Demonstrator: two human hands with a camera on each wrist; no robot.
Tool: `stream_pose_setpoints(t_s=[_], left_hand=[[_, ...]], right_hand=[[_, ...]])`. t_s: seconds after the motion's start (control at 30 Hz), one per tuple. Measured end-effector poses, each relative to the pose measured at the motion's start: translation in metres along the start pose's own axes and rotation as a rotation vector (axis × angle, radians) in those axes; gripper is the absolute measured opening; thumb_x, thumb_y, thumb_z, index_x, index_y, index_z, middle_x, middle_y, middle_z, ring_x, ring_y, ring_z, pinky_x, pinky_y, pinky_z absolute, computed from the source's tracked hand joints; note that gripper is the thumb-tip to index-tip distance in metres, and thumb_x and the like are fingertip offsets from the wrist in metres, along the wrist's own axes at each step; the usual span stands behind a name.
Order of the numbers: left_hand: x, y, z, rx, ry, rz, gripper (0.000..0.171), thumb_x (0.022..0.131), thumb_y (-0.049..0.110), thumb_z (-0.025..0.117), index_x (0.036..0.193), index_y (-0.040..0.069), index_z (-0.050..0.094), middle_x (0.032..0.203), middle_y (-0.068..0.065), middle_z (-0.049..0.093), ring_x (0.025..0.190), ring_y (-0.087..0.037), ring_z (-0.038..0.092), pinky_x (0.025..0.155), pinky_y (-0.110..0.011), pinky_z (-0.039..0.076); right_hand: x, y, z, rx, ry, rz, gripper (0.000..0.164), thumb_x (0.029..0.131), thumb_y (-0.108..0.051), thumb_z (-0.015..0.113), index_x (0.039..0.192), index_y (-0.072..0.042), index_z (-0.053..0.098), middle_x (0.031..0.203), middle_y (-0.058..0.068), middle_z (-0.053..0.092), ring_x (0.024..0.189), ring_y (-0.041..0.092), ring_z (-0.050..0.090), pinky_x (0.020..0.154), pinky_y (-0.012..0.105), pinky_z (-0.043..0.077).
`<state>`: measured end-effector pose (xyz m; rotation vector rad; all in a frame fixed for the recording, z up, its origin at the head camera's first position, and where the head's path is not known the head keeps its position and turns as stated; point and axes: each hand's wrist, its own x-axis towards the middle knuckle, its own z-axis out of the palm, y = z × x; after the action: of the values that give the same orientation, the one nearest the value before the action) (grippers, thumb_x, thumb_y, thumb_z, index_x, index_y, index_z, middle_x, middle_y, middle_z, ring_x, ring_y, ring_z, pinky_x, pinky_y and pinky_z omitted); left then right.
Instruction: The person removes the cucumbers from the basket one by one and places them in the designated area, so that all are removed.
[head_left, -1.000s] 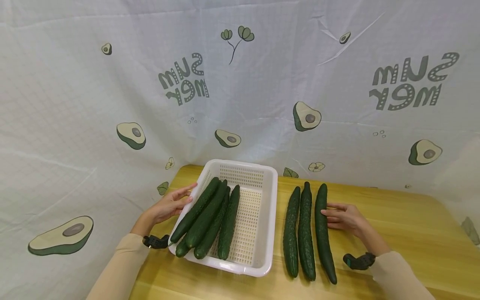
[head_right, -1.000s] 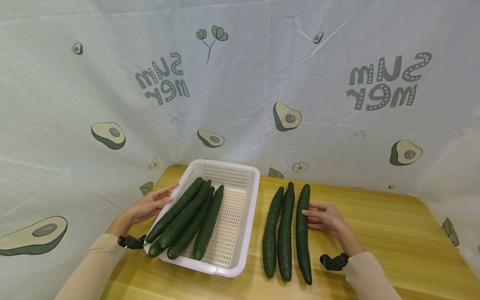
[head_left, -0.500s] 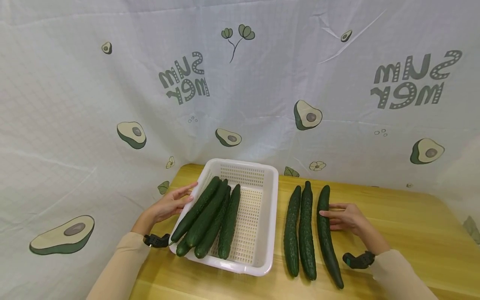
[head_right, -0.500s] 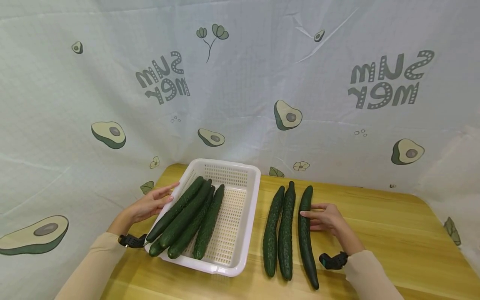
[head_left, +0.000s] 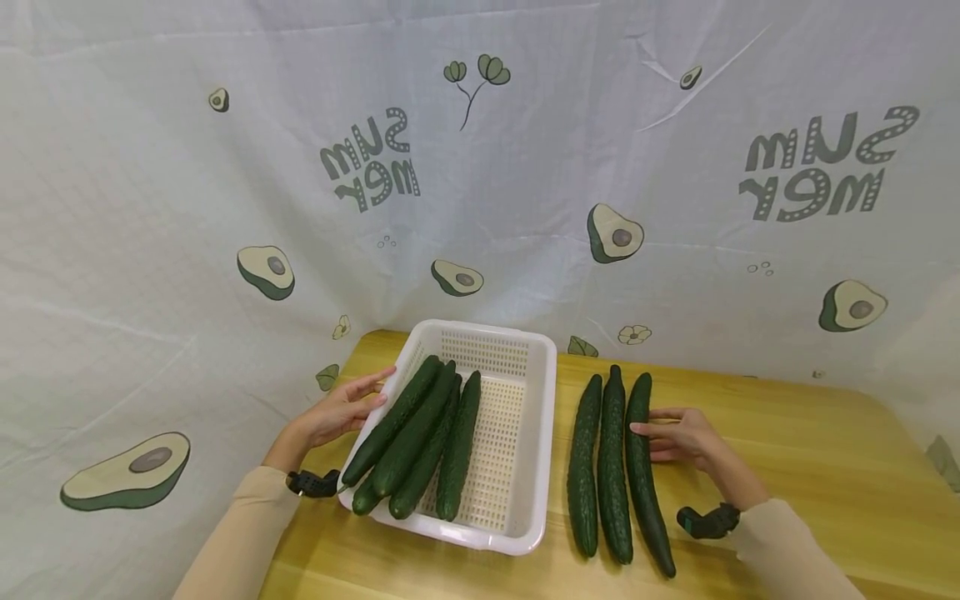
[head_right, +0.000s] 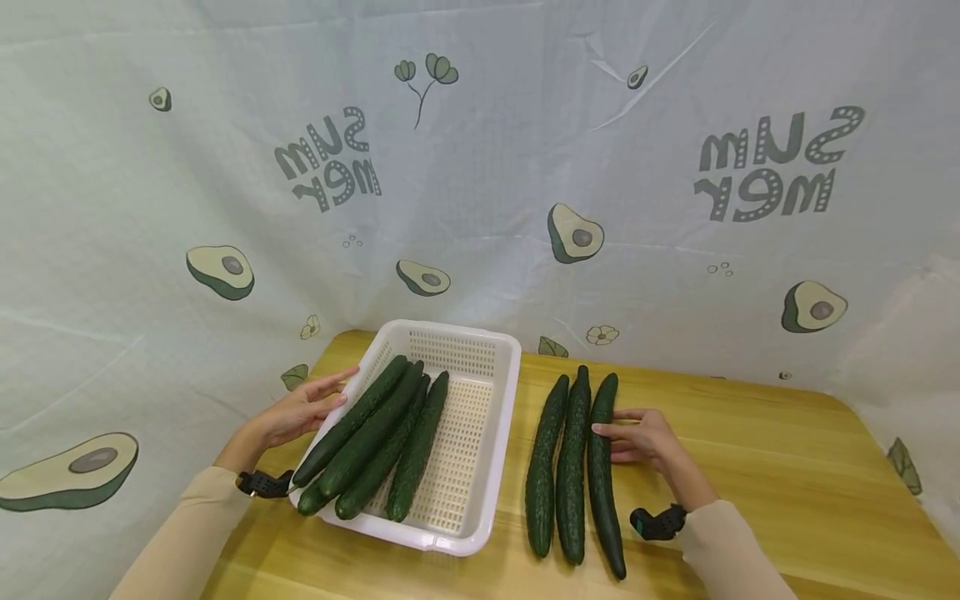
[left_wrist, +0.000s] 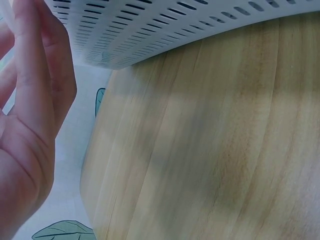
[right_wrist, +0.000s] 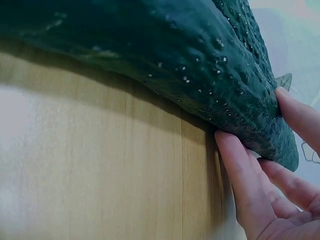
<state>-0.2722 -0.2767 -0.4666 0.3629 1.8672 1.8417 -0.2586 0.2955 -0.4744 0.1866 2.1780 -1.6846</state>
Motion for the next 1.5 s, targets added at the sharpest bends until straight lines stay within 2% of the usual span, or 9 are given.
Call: stream_pose_setpoints(t_s=[0.17,0.37,0.53,0.77,0.97,1.2,1.33,1.5], left_hand=[[-0.001,-0.001,0.000,0.000,0.000,0.003,0.062,0.107,0.011,0.049,0.161,0.019,0.020,0.143,-0.016,0.041,0.101,-0.019,0.064,0.080,-0.035,0.058],[0.000,-0.001,0.000,-0.009,-0.002,-0.004,0.063,0.107,0.012,0.049,0.161,0.020,0.020,0.145,-0.015,0.039,0.100,-0.018,0.064,0.079,-0.034,0.058],[0.001,-0.001,0.000,-0.009,-0.006,0.002,0.063,0.107,0.012,0.050,0.161,0.019,0.019,0.142,-0.014,0.043,0.096,-0.016,0.064,0.077,-0.031,0.058],[0.001,0.001,0.001,-0.010,-0.014,0.014,0.063,0.107,0.011,0.049,0.161,0.018,0.018,0.138,-0.011,0.047,0.092,-0.013,0.064,0.075,-0.028,0.058],[0.000,0.001,0.002,-0.015,-0.019,0.016,0.063,0.107,0.010,0.048,0.161,0.017,0.017,0.135,-0.009,0.049,0.092,-0.014,0.064,0.074,-0.028,0.058],[0.000,0.000,0.000,0.005,-0.020,0.021,0.062,0.107,0.011,0.048,0.161,0.017,0.017,0.136,-0.013,0.048,0.092,-0.014,0.064,0.075,-0.029,0.058],[0.000,0.000,0.000,0.005,-0.014,0.016,0.062,0.107,0.012,0.048,0.161,0.018,0.018,0.144,-0.016,0.042,0.090,-0.014,0.064,0.074,-0.028,0.058],[0.000,-0.001,0.000,0.003,-0.005,0.013,0.062,0.107,0.012,0.048,0.161,0.019,0.019,0.146,-0.017,0.039,0.093,-0.015,0.064,0.075,-0.030,0.058]], right_hand=[[-0.001,-0.001,0.002,-0.003,0.002,0.005,0.084,0.092,-0.017,0.074,0.147,0.021,0.022,0.109,0.029,0.066,0.090,0.031,0.070,0.075,0.045,0.059],[-0.001,0.000,-0.001,-0.030,-0.017,-0.004,0.083,0.095,-0.019,0.071,0.146,0.023,0.020,0.122,0.041,0.055,0.099,0.037,0.068,0.078,0.046,0.058],[-0.001,0.003,-0.005,-0.029,-0.037,-0.017,0.080,0.096,-0.018,0.069,0.145,0.024,0.022,0.125,0.041,0.054,0.105,0.043,0.065,0.080,0.047,0.058],[-0.003,0.004,-0.010,-0.023,-0.062,-0.033,0.078,0.097,-0.018,0.068,0.144,0.025,0.023,0.125,0.039,0.055,0.105,0.041,0.065,0.081,0.047,0.058],[-0.004,0.000,-0.011,-0.035,-0.067,-0.010,0.076,0.097,-0.016,0.067,0.143,0.026,0.023,0.121,0.040,0.057,0.104,0.041,0.065,0.081,0.047,0.057],[-0.005,-0.014,-0.013,-0.067,-0.005,0.015,0.074,0.097,-0.015,0.067,0.140,0.028,0.025,0.102,0.025,0.066,0.088,0.035,0.071,0.075,0.046,0.059],[-0.006,-0.028,-0.013,-0.076,0.030,-0.025,0.072,0.098,-0.017,0.065,0.140,0.027,0.027,0.099,0.021,0.067,0.084,0.030,0.072,0.074,0.044,0.059],[-0.005,-0.054,-0.006,0.005,0.046,-0.093,0.071,0.100,-0.019,0.064,0.142,0.024,0.028,0.097,0.010,0.068,0.086,0.026,0.071,0.077,0.042,0.059]])
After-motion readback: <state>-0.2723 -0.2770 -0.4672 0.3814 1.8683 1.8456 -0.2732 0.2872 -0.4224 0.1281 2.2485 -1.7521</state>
